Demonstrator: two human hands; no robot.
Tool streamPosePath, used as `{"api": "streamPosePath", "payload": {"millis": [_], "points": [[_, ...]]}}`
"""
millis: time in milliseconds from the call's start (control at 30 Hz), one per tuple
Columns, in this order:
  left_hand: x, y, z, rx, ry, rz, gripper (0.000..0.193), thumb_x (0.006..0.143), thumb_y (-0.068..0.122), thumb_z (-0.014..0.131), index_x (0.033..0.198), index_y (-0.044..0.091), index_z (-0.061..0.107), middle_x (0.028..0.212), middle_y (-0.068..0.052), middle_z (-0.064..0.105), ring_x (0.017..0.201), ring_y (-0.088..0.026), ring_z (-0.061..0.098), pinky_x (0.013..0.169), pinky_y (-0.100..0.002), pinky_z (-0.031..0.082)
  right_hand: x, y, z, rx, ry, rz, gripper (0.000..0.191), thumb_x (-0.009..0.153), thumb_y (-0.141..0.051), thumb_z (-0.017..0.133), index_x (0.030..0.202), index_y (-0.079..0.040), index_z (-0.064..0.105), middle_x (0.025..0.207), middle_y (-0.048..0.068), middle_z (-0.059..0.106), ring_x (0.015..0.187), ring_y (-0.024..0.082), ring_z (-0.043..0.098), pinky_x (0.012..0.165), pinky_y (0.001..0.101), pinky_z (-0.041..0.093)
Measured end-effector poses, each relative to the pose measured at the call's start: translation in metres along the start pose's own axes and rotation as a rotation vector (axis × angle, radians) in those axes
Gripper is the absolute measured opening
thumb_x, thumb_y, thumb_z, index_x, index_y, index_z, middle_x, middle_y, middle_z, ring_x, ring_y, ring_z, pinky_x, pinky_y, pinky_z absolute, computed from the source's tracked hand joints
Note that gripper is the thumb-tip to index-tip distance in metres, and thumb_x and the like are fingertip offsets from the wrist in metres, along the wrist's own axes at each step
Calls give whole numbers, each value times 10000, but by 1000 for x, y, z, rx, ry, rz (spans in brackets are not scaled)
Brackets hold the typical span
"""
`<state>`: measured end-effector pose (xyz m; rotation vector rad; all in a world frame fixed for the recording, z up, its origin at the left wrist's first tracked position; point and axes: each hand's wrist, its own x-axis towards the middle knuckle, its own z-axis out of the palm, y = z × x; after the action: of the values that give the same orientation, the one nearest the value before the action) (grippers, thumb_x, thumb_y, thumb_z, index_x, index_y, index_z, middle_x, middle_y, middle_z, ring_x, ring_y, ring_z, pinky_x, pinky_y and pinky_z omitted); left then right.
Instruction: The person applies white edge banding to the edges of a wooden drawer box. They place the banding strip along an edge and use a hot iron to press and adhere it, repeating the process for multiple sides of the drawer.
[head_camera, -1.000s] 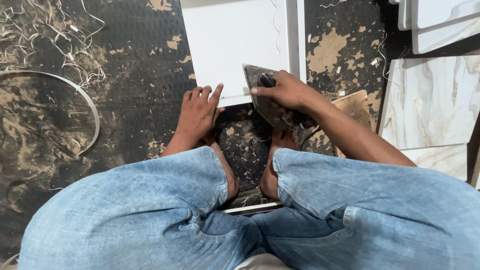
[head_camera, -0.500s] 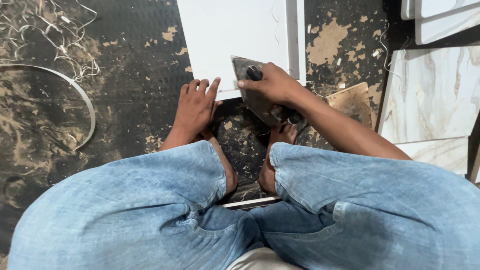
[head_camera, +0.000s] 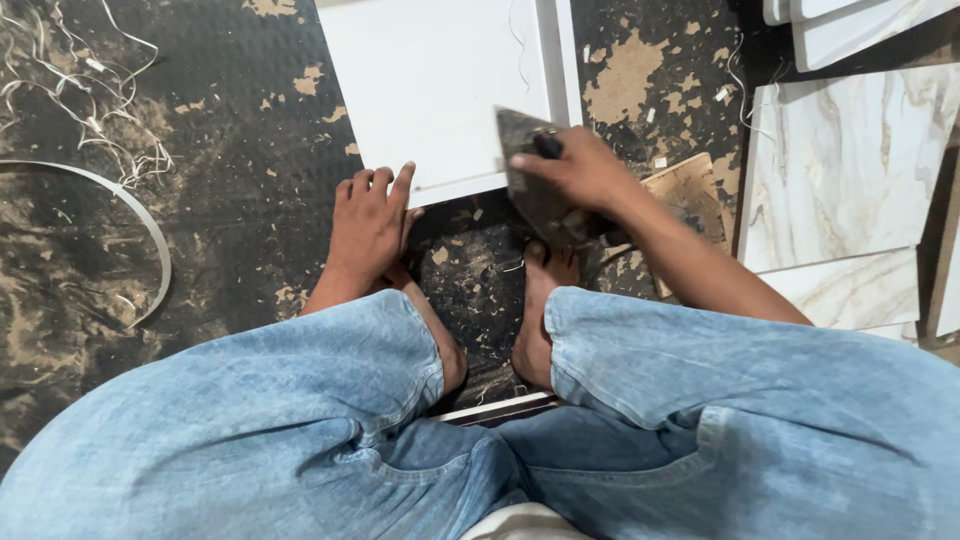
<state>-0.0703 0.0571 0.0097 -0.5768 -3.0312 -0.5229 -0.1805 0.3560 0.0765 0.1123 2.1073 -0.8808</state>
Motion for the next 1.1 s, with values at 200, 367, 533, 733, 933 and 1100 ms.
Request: {"api": "streamPosePath", "payload": {"millis": [200, 367, 533, 733, 933, 1100], "points": [[8, 1, -15, 148, 27, 28, 598, 945, 450, 622, 1404, 70, 579, 1160, -136, 619, 1101, -304, 559, 941, -520, 414, -18, 11, -24, 153, 116, 45, 428, 950, -383, 744, 735, -39, 611, 566, 46, 529, 439, 171, 526, 398, 336, 412], [35, 2, -17, -85, 25, -134, 304, 1052, 337, 601, 1024, 69, 741, 941, -102, 671, 940, -296, 593, 854, -483, 436, -18, 4, -24, 156, 130, 26, 468, 939, -368, 756, 642, -50, 583, 526, 2, 505, 413, 126, 474, 392, 332, 359], [41, -8, -14, -43, 55, -193, 370, 1009, 317, 593, 769, 64, 718, 784, -127, 664, 787, -336, 617, 691, -492, 444, -16, 2, -21, 161, 116, 31, 429, 924, -370, 766, 703, -29, 627, 552, 3, 533, 431, 122, 490, 400, 330, 373], [45, -15, -19, 16, 82, -138, 330, 938, 269, 600, 675, 92, 692, 722, -135, 656, 692, -343, 627, 617, -513, 456, 1, 3, -23, 38, 100, -35, 411, 902, -453, 736, 860, -44, 720, 613, 33, 618, 520, 149, 571, 485, 342, 458], [57, -8, -33, -25, 132, -140, 324, 915, 253, 595, 648, 85, 669, 694, -140, 653, 653, -349, 631, 590, -505, 485, 24, -4, -11, -79, 49, -54, 513, 889, -520, 708, 958, -13, 754, 701, 75, 686, 591, 181, 632, 575, 366, 524], [62, -2, -51, -14, 113, -142, 332, 916, 256, 590, 644, 85, 670, 690, -145, 657, 640, -354, 641, 572, -517, 498, 30, -19, 0, -7, 37, -236, 487, 860, -454, 757, 1063, -12, 722, 711, 93, 697, 607, 202, 610, 579, 386, 512]]}}
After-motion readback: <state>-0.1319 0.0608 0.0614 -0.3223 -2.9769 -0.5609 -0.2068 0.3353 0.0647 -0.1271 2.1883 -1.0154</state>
